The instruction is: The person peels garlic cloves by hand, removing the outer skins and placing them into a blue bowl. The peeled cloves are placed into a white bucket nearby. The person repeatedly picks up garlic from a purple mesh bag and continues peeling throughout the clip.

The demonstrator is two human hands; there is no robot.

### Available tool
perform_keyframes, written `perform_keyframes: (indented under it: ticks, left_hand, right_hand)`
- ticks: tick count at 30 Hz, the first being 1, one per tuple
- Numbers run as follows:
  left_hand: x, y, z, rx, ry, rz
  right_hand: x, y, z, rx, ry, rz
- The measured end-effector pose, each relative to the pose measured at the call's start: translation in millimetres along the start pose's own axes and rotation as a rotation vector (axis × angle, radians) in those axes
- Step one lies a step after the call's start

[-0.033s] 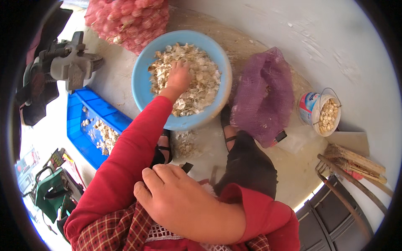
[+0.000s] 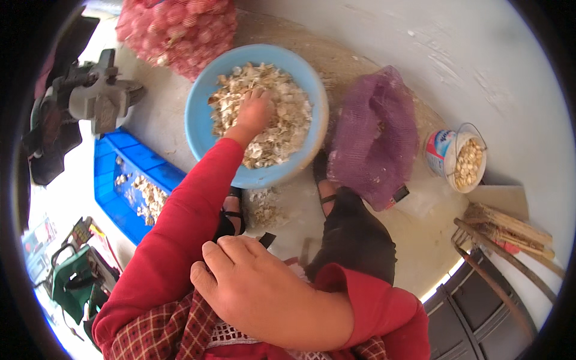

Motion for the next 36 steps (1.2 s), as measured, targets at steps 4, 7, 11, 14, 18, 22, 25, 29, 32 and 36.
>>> perform_keyframes:
  ticks: [4, 7, 11, 14, 18, 22, 25, 29, 32, 36]
  left_hand:
    - [2.3, -1.4, -26.4, 0.282, 0.037, -0.031]
    - [-12.8, 4.0, -1.5, 0.121, 0.182, -0.059]
    - [-73.5, 18.8, 34.2, -0.063, 0.400, -0.232]
    - [-121.9, 34.1, 32.1, 0.049, 0.487, -0.314]
    - [-168.5, 48.0, 6.1, 0.275, 0.505, -0.354]
    - [-196.5, 60.9, -20.5, 0.408, 0.586, -0.371]
    - [-199.3, 57.2, -33.3, 0.411, 0.791, -0.281]
    - [-184.9, 54.7, -50.9, 0.516, 1.147, -0.076]
    - [-168.4, 42.6, -59.9, 0.453, 1.227, 0.097]
    - [-162.0, 42.3, -57.1, 0.419, 1.200, 0.058]
  right_hand:
    - [-44.7, 29.0, 31.7, 0.013, 0.025, -0.109]
    - [-117.7, 75.3, 62.9, -0.125, -0.092, -0.300]
    - [-244.3, 130.2, 47.2, -0.194, -0.127, -0.626]
    - [-316.5, 156.2, 2.8, -0.081, -0.031, -0.861]
    - [-357.4, 174.1, -20.3, -0.098, -0.013, -0.987]
    - [-347.7, 165.1, -1.9, -0.415, -0.040, -0.814]
    - [-351.1, 154.3, -7.9, -0.476, -0.382, -0.674]
    - [-354.9, 136.7, -15.5, -0.399, -0.723, -0.402]
    - [-382.4, 146.9, -8.2, -0.491, -0.645, -0.511]
    - [-418.0, 171.2, 15.7, -0.582, -0.055, -0.776]
Point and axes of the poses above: each hand's wrist, its own y-axis away from the middle knuckle, its own z-axis out of the back of the hand, x = y × z, the point moved 9 cm from there along -y, towards the middle knuckle, and after that the axes turned 14 degrees about x, right-handed, at the moved point
